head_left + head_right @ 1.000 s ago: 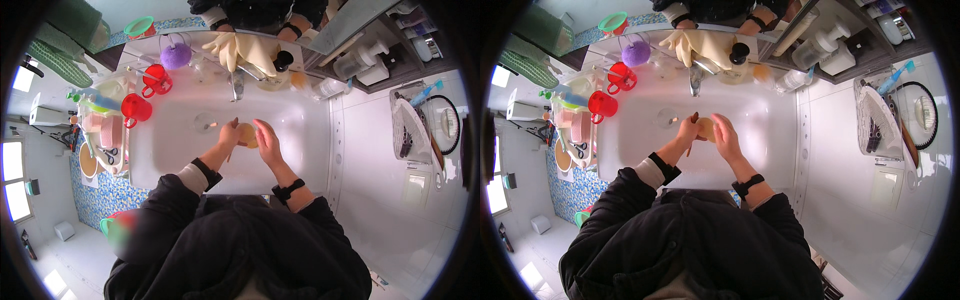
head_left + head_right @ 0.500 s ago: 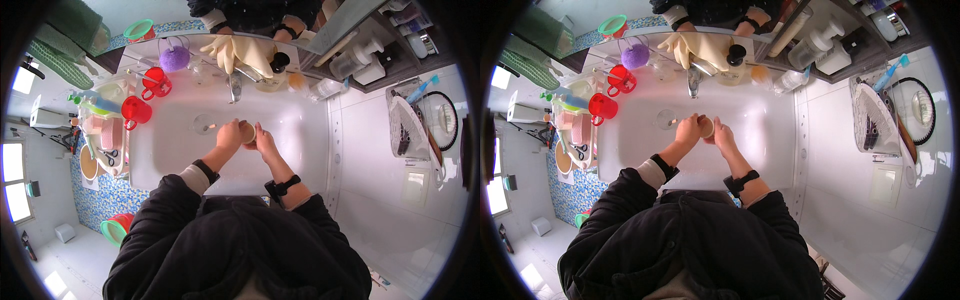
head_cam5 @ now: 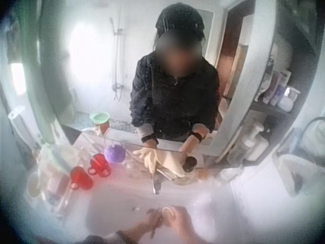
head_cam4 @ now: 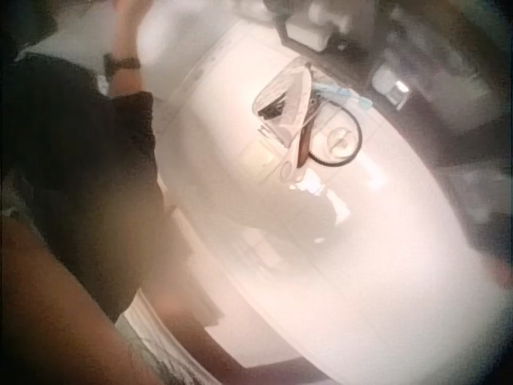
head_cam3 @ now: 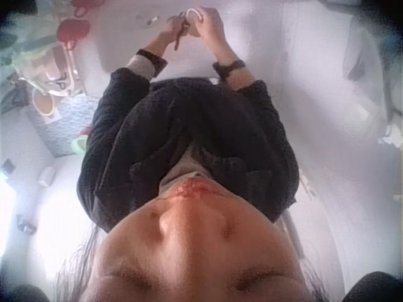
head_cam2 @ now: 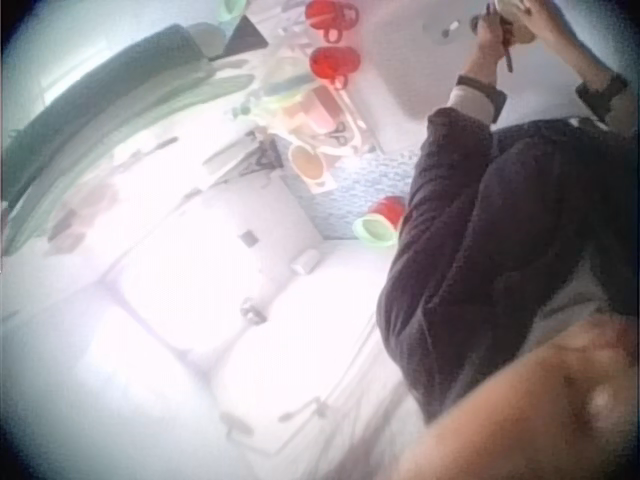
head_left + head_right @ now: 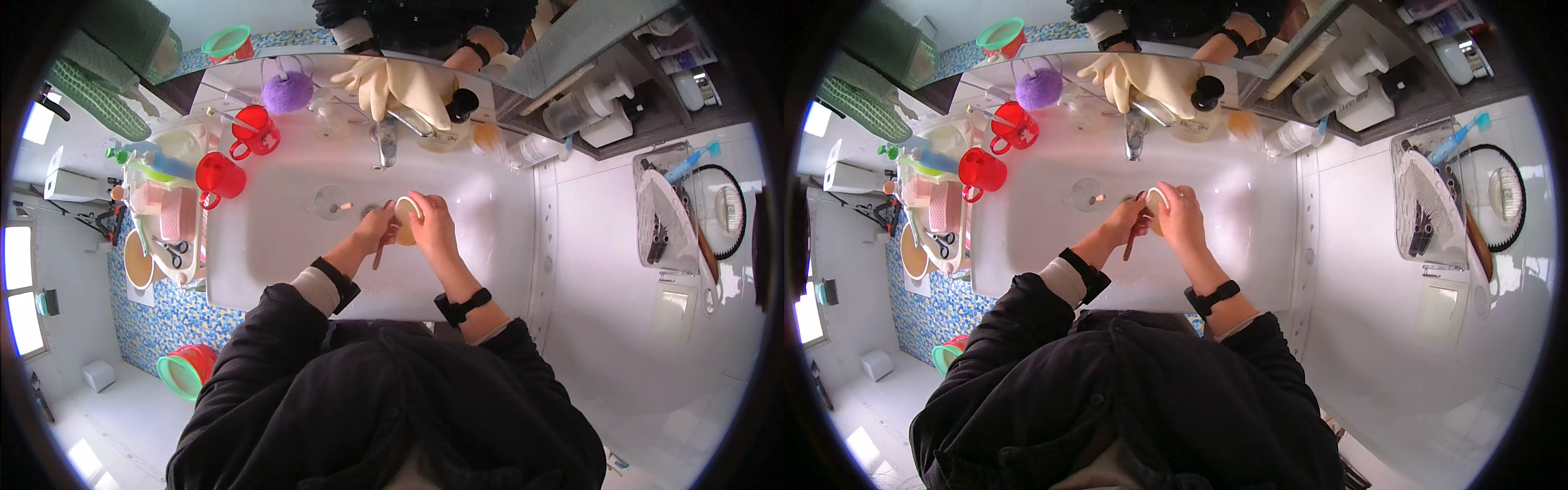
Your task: The person washes a small bowl, a spoon, and a chopstick under running water in a kitchen sink. They rinse each item thoroughly and place them in the sink basin.
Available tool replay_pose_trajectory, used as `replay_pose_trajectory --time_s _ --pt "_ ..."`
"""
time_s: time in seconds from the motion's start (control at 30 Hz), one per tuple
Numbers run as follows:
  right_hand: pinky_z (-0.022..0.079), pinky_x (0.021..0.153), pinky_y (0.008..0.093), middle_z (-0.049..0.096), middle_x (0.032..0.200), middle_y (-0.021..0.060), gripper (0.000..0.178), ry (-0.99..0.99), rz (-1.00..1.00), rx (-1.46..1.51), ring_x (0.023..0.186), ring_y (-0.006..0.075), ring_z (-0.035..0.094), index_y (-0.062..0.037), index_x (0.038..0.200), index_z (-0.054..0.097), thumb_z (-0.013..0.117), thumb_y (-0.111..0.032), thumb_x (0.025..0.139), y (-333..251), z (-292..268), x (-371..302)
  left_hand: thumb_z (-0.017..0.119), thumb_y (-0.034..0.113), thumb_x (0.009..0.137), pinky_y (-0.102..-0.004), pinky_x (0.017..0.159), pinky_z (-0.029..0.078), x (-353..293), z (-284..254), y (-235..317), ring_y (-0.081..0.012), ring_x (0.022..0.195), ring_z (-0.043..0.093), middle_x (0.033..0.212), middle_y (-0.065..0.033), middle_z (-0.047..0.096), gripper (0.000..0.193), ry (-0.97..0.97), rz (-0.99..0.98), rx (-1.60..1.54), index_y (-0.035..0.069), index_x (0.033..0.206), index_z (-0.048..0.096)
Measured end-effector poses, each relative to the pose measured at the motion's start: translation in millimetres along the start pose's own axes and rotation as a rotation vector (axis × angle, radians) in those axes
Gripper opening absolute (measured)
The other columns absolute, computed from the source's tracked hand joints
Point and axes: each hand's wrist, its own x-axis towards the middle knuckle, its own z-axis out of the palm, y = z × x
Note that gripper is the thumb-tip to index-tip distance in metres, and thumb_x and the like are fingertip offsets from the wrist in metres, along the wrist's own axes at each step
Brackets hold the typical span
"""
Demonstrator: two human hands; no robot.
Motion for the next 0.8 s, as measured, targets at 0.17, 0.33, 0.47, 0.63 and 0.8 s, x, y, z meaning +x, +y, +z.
replay_pose_trajectory --time_s 0.17,0.33,0.47,0.63,0.8 --pt "0.053 0.085 0.0436 0.051 0.122 0.0192 0.051 0.014 -0.286 -0.172 0.108 0.0393 0.056 -0.0166 0.131 0.056 0.068 -0.006 0.082 -26.5 -4.7 -5.5 0.058 0.018 0.093 -0.0242 0.042 0.03 3.7 1.3 7.5 -0.008 0.053 0.047 0.075 -0.0008 0.057 0.012 -0.183 0.199 0.174 0.009 0.1 0.061" --pt "0.055 0.082 0.0425 0.049 0.122 0.0185 0.053 0.031 -0.36 -0.213 0.109 0.0391 0.055 -0.0195 0.131 0.057 0.066 -0.002 0.082 -32.0 -16.4 1.6 0.058 0.026 0.093 -0.0237 0.043 0.03 1.3 12.5 15.2 -0.0082 0.052 0.047 0.075 -0.0002 0.059 0.02 -0.11 0.136 0.233 0.01 0.104 0.063" --pt "0.052 0.087 0.0427 0.052 0.12 0.0156 0.056 0.029 -0.373 -0.219 0.107 0.0355 0.056 -0.0196 0.13 0.059 0.068 0.001 0.079 -21.1 -17.2 2.0 0.055 0.027 0.096 -0.0231 0.053 0.042 13.9 18.2 5.3 -0.0119 0.063 0.056 0.083 -0.003 0.062 0.021 -0.245 0.373 0.127 0.01 0.105 0.063" --pt "0.053 0.081 0.0433 0.056 0.11 0.018 0.045 0.012 -0.07 -0.076 0.097 0.0386 0.06 -0.0161 0.127 0.058 0.062 -0.003 0.084 22.3 7.0 5.7 0.053 0.022 0.098 -0.0288 0.056 0.053 12.6 0.2 1.7 -0.0147 0.063 0.061 0.084 -0.0076 0.065 0.025 0.116 0.306 0.303 -0.001 0.102 0.061" --pt "0.055 0.075 0.0368 0.064 0.114 0.0087 0.035 -0.3 0.511 0.405 0.093 0.0223 0.064 -0.0106 0.124 0.061 0.058 -0.009 0.089 72.7 69.6 6.6 0.054 0.029 0.099 -0.0316 0.046 0.053 15.3 -17.2 -12.2 -0.0194 0.066 0.066 0.085 -0.0117 0.064 0.034 0.409 0.24 0.544 -0.001 0.112 0.056"
